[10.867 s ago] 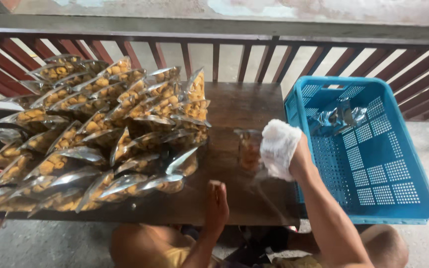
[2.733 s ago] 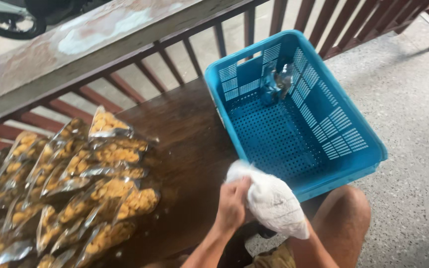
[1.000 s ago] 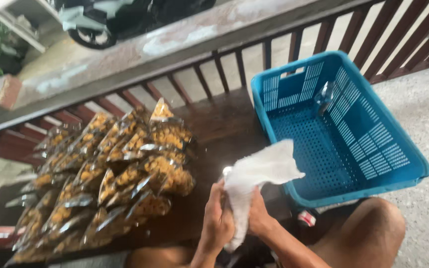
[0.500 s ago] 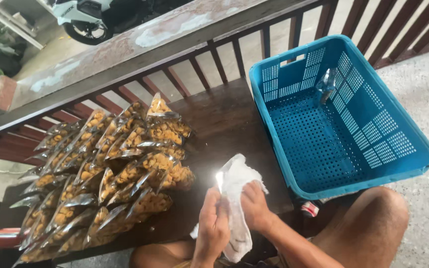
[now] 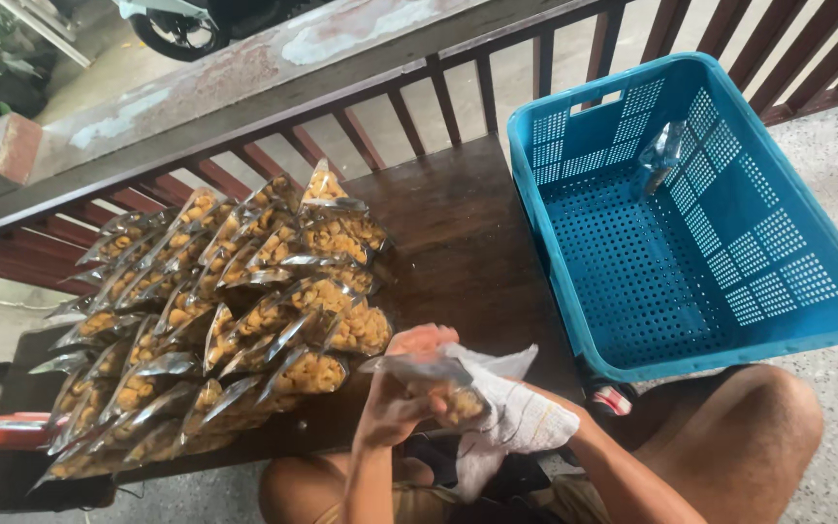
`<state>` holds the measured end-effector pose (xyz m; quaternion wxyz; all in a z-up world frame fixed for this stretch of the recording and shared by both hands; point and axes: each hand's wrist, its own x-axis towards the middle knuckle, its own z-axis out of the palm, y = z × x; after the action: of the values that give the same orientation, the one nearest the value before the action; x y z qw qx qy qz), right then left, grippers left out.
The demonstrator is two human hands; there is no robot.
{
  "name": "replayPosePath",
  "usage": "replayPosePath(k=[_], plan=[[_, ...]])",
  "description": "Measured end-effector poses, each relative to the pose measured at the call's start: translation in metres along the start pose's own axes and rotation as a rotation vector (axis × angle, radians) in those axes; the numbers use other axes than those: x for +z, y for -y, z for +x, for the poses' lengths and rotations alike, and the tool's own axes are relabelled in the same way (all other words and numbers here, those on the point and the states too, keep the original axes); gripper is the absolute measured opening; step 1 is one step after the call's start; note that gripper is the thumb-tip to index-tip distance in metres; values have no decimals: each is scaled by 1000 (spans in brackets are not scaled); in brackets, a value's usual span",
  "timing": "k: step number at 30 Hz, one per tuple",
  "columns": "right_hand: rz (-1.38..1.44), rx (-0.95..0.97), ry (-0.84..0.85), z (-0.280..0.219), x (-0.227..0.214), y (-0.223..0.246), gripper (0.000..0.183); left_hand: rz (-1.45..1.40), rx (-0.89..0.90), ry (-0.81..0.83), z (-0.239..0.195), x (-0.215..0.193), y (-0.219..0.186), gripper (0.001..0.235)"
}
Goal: The person wipes the exterior of sealed snack bags with a white cloth and places them into a blue basket. Later, the person uses a handheld heat sealer to seal additional snack bags and places them into the basket.
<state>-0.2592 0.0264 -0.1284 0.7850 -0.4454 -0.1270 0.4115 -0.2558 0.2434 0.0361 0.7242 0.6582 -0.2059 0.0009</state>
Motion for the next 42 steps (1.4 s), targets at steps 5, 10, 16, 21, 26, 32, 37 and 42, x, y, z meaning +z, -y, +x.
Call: replayPosePath(k=[5, 10, 16, 21, 26, 32, 37, 42], plan=[[-455, -175, -132, -22, 30, 78, 48, -57, -260, -285, -22, -4, 7, 55], [-379, -388, -396, -18, 67, 109, 49, 864, -405, -254, -32, 8, -2, 51], [-208, -301, -395, -1, 41, 59, 30, 937, -516, -254, -29, 33, -4, 49], [-508, -301, -371, 0, 23, 41, 27, 937, -460, -206, -29, 26, -5, 47], [-381, -228, -379, 9, 16, 26, 22, 920, -396, -85, -25, 35, 15, 49], [-68, -214, -279, 3, -13, 31, 21, 400, -582, -175, -22, 2, 47, 45], [-231, -229, -339, 7, 2, 46, 32, 257, -323, -411, -24, 8, 96, 54], [362, -116, -274, 5, 9, 61, 31, 401, -93, -577, -32, 22, 108, 42]])
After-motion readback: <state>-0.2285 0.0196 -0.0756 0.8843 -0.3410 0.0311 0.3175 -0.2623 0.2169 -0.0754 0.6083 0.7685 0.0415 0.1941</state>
